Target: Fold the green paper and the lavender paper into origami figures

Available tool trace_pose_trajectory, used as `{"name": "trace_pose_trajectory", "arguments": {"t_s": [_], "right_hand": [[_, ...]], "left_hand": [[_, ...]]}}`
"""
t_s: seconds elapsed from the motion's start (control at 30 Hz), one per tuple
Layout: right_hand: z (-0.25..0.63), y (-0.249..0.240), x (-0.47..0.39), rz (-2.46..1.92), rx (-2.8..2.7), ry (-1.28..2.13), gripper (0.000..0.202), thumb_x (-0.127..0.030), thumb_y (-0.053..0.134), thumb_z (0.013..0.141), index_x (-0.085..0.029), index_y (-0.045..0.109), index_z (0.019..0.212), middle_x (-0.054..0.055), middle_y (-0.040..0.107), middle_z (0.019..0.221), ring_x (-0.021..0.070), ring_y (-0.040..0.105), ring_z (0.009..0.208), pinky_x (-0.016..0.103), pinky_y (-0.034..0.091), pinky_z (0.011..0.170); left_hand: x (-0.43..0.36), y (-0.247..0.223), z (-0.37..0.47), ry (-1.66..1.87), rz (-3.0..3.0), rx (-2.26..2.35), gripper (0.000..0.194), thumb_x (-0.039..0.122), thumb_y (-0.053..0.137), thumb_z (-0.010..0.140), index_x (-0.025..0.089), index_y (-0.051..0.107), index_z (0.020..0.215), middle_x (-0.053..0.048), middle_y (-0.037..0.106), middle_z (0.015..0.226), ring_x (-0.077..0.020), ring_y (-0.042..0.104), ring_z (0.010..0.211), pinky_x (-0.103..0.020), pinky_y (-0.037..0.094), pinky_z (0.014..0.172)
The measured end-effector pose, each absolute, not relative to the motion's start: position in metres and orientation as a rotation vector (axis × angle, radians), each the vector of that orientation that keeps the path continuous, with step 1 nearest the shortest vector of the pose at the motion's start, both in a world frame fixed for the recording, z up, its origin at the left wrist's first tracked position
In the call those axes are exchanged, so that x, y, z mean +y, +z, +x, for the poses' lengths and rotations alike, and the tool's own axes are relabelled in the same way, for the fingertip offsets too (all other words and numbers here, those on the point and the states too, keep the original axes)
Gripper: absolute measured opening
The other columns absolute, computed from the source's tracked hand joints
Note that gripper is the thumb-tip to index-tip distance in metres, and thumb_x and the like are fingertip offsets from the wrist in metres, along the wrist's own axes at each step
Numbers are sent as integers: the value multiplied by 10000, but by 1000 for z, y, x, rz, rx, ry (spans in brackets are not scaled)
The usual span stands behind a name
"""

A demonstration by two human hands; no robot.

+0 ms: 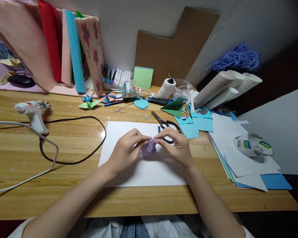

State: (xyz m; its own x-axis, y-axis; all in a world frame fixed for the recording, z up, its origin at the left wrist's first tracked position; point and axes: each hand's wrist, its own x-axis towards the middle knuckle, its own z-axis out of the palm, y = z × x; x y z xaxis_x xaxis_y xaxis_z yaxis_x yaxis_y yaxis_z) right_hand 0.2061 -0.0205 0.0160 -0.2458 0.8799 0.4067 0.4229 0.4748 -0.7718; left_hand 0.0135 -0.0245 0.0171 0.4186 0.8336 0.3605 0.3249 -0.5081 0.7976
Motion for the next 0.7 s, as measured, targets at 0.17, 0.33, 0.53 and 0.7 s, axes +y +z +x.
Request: {"name": "trace_pose_trajectory", "arguments": {"t_s": [0.17, 0.33, 0.53, 0.7], "right_hand": [[202, 12, -23, -1075, -1805, 746, 35, -232, 640, 785, -214, 656, 760, 30, 638, 691, 167, 569, 674, 310, 456, 640], [197, 9, -23, -1069, -1607, 818, 152, -273, 700, 724, -212, 626, 842, 45, 610, 837, 168, 575, 746, 301, 494, 659], [193, 8, -25, -1067, -1635, 883, 54, -233, 640, 780, -197, 627, 743, 34, 604, 720, 158, 559, 691, 297, 464, 639], [189, 6, -27, -1063, -1624, 866, 61, -212, 624, 791, -193, 606, 737, 22, 575, 710, 145, 539, 675, 285, 446, 616]], "left_hand": [[-29, 17, 16, 1058, 2091, 1012, 181, 210, 530, 849, 160, 676, 942, -37, 561, 735, -125, 521, 695, -232, 407, 631], [-30, 19, 17, 1142, 1916, 1115, 150, 192, 545, 835, 161, 690, 859, -37, 584, 720, -127, 536, 684, -233, 407, 618], [-28, 21, 16, 1145, 1840, 1135, 169, 174, 547, 830, 162, 705, 887, -40, 582, 719, -125, 542, 677, -230, 407, 603], [-29, 19, 16, 1201, 1960, 1088, 172, 159, 548, 824, 173, 701, 901, -29, 565, 676, -123, 517, 639, -235, 400, 575]]}}
